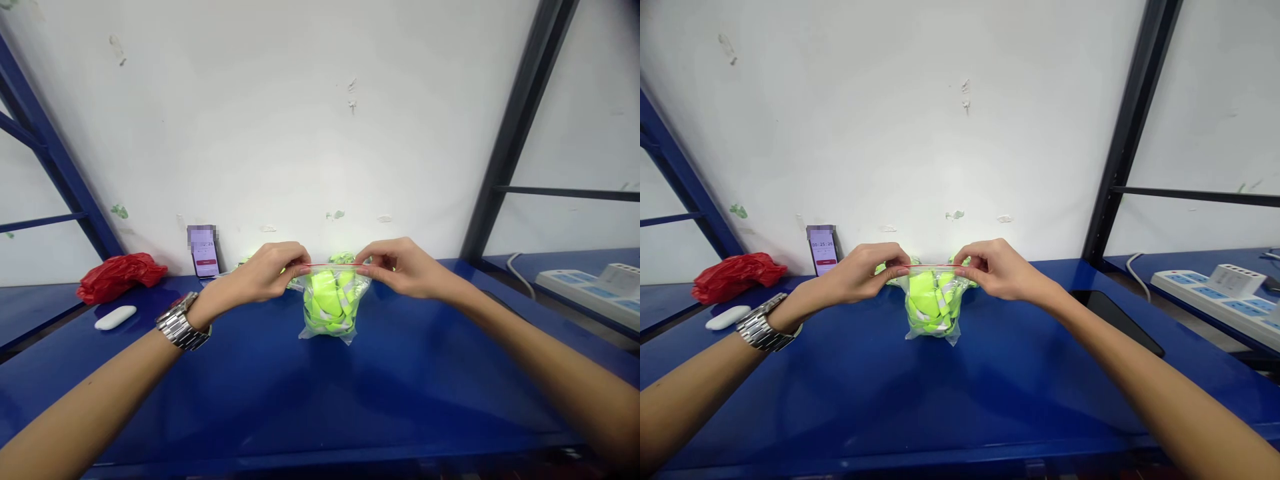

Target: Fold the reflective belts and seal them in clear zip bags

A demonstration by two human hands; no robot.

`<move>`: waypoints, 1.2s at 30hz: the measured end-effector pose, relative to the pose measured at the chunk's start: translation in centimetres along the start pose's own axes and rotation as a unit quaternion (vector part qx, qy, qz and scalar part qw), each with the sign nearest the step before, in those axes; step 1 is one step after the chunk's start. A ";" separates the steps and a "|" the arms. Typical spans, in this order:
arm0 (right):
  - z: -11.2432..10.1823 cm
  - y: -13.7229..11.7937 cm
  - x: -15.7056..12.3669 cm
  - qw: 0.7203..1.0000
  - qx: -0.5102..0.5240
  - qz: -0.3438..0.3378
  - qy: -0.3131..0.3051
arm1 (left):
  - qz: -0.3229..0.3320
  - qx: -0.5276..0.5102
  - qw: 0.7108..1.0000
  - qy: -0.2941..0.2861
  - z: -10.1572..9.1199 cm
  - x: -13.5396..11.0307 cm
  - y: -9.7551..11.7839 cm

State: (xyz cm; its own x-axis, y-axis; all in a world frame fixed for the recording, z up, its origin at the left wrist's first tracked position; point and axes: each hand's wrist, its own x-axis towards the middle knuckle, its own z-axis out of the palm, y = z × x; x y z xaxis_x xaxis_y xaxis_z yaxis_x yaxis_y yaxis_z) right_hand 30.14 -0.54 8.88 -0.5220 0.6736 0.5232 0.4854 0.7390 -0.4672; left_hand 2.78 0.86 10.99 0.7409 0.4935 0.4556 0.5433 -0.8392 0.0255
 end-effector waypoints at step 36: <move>1.2 -0.6 1.2 0.978 -0.165 -0.122 -0.038 | 0.039 0.016 0.998 -0.036 0.3 0.4 1.4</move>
State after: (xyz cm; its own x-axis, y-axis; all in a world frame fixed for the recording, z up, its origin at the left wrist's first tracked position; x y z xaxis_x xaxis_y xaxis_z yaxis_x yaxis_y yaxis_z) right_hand 28.33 -0.14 8.93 -0.6945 0.4858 0.5308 0.5331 0.8428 -0.0738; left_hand 3.96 -0.02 10.94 0.8075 0.4430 0.3896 0.4942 -0.8686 -0.0366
